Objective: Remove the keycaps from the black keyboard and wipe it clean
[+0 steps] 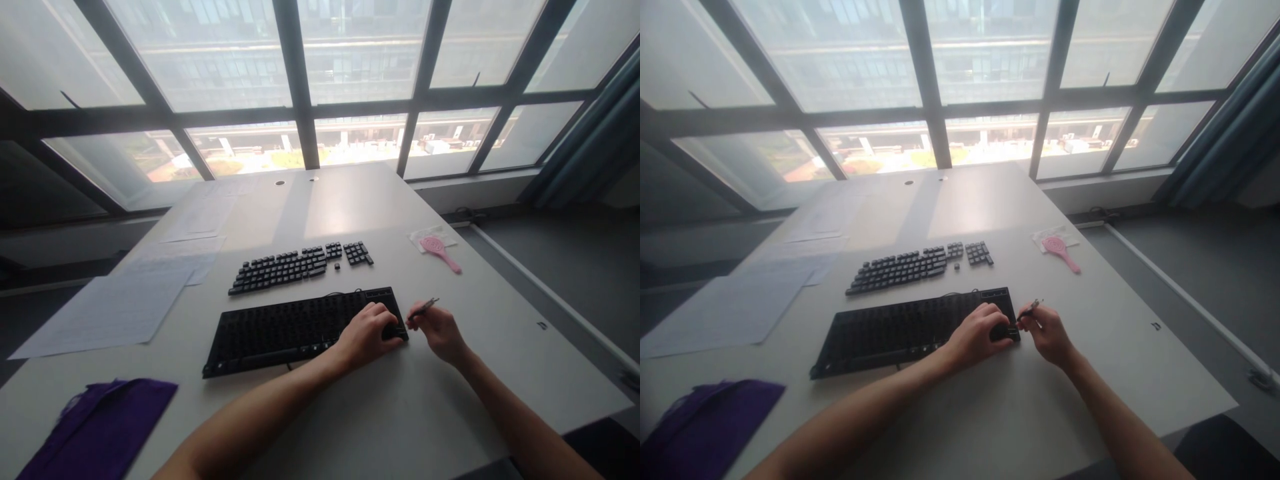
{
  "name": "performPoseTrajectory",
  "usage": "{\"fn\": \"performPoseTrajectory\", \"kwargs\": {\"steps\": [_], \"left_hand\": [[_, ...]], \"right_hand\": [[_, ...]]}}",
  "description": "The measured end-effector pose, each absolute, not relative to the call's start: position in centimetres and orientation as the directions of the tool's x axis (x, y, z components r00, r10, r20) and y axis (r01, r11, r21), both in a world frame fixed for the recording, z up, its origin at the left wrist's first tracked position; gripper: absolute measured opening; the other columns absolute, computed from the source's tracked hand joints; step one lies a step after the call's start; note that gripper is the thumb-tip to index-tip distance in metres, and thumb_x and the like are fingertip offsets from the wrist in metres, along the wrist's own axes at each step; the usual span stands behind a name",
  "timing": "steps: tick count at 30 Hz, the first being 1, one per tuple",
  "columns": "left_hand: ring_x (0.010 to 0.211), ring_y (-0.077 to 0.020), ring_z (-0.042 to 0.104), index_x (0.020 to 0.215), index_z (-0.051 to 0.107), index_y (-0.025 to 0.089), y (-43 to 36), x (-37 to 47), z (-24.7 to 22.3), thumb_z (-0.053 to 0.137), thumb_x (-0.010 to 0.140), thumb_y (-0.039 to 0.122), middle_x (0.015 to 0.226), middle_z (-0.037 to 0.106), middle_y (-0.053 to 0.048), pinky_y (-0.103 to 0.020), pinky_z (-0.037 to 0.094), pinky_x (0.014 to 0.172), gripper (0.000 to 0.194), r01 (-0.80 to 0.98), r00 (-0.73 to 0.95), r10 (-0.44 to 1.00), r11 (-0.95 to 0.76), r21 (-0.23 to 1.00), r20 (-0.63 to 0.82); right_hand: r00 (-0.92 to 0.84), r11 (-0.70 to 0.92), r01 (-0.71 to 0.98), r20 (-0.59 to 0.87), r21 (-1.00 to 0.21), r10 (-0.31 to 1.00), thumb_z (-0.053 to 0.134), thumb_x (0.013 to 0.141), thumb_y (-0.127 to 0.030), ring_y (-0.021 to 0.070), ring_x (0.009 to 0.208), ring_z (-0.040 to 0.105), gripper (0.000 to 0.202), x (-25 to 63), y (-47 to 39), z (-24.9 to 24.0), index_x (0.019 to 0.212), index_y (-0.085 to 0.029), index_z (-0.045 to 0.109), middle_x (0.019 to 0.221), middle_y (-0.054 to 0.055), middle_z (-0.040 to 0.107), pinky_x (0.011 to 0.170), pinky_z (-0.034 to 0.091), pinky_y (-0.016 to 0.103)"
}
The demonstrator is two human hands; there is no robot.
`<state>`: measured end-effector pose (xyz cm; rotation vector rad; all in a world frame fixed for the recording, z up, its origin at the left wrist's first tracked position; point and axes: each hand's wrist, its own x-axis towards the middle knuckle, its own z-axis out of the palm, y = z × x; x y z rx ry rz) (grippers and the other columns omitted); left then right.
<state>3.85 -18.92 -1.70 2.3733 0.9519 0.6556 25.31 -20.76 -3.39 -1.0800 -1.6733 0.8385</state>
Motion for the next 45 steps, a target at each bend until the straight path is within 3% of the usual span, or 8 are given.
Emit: {"fn": "performPoseTrajectory", "kwargs": {"steps": [10,13,20,28,34,37,41,45], "left_hand": [[0.096,-0.0216,0.056,0.101,0.067,0.022,-18.8,3.7,-1.6,0.081,0.077,0.036,0.103,0.063,-0.005,-0.032,0.049,0.083,0.032,0.495,0.676,0.703,-0.656,0.570,0.222],[0.095,-0.0212,0.056,0.100,0.066,0.021,-18.8,3.8,-1.6,0.079,0.079,0.034,0.102,0.063,-0.006,-0.032,0.048,0.083,0.028,0.494,0.676,0.699,-0.664,0.561,0.233],[0.094,-0.0201,0.056,0.089,0.067,0.019,-18.7,3.8,-1.9,0.073,0.085,0.039,0.098,0.062,-0.006,-0.031,0.048,0.083,0.021,0.455,0.672,0.694,-0.662,0.595,0.259],[0.093,-0.0193,0.056,0.089,0.072,0.021,-18.8,3.8,-2.1,0.077,0.082,0.029,0.096,0.063,-0.005,-0.029,0.048,0.080,0.012,0.446,0.654,0.706,-0.650,0.615,0.272],[0.091,-0.0184,0.057,0.088,0.072,0.021,-18.6,3.8,-1.8,0.077,0.080,0.027,0.096,0.064,-0.003,-0.029,0.047,0.079,0.011,0.442,0.633,0.728,-0.619,0.649,0.263],[0.091,-0.0187,0.058,0.088,0.070,0.021,-18.5,3.8,-1.7,0.077,0.080,0.026,0.096,0.066,-0.003,-0.029,0.046,0.080,0.011,0.434,0.639,0.728,-0.608,0.665,0.248],[0.093,-0.0198,0.058,0.103,0.065,0.022,-18.6,3.8,-1.5,0.082,0.074,0.028,0.098,0.065,-0.003,-0.030,0.047,0.080,0.034,0.452,0.618,0.753,-0.574,0.683,0.224],[0.095,-0.0215,0.058,0.105,0.061,0.022,-18.6,3.9,-1.6,0.086,0.069,0.035,0.099,0.064,-0.003,-0.031,0.047,0.081,0.045,0.462,0.625,0.751,-0.575,0.675,0.212]], "right_hand": [[-0.223,0.323,0.287,0.265,-0.902,0.938,0.054,0.096,-0.031,0.0172,0.059,0.056,0.018,24.5,-20.6,-4.0,0.086,-0.020,0.062,0.069,0.002,0.063,0.058,0.046,0.029],[-0.352,0.457,0.340,0.340,-0.822,0.872,0.051,0.098,-0.024,0.0175,0.069,0.057,0.016,24.5,-20.8,-3.4,0.086,-0.020,0.062,0.078,0.004,0.063,0.068,0.048,0.030],[-0.603,0.719,0.444,0.416,-0.535,0.681,0.042,0.099,-0.012,0.0186,0.075,0.054,0.023,24.4,-21.3,-2.3,0.089,-0.021,0.061,0.080,0.005,0.060,0.067,0.044,0.029],[-0.272,0.535,0.397,0.461,-0.746,0.844,0.059,0.093,-0.018,0.0180,0.068,0.062,0.008,24.0,-21.2,-3.3,0.086,-0.021,0.062,0.076,0.003,0.067,0.067,0.051,0.030],[-0.105,0.348,0.229,0.332,-0.909,0.937,0.062,0.091,-0.024,0.0188,0.062,0.064,0.007,23.8,-21.1,-4.2,0.085,-0.021,0.064,0.071,0.002,0.067,0.059,0.053,0.030],[-0.100,0.377,0.181,0.364,-0.908,0.926,0.062,0.092,-0.025,0.0190,0.064,0.064,0.009,24.2,-21.1,-3.9,0.085,-0.021,0.064,0.074,0.003,0.068,0.061,0.054,0.031],[-0.193,0.486,0.316,0.447,-0.815,0.874,0.064,0.090,-0.021,0.0203,0.073,0.065,0.007,24.7,-21.0,-3.3,0.083,-0.021,0.066,0.079,0.004,0.069,0.070,0.053,0.032],[-0.218,0.429,0.311,0.375,-0.848,0.901,0.063,0.090,-0.021,0.0194,0.070,0.064,0.005,24.8,-20.6,-3.3,0.085,-0.020,0.065,0.077,0.003,0.067,0.066,0.052,0.031]]}}
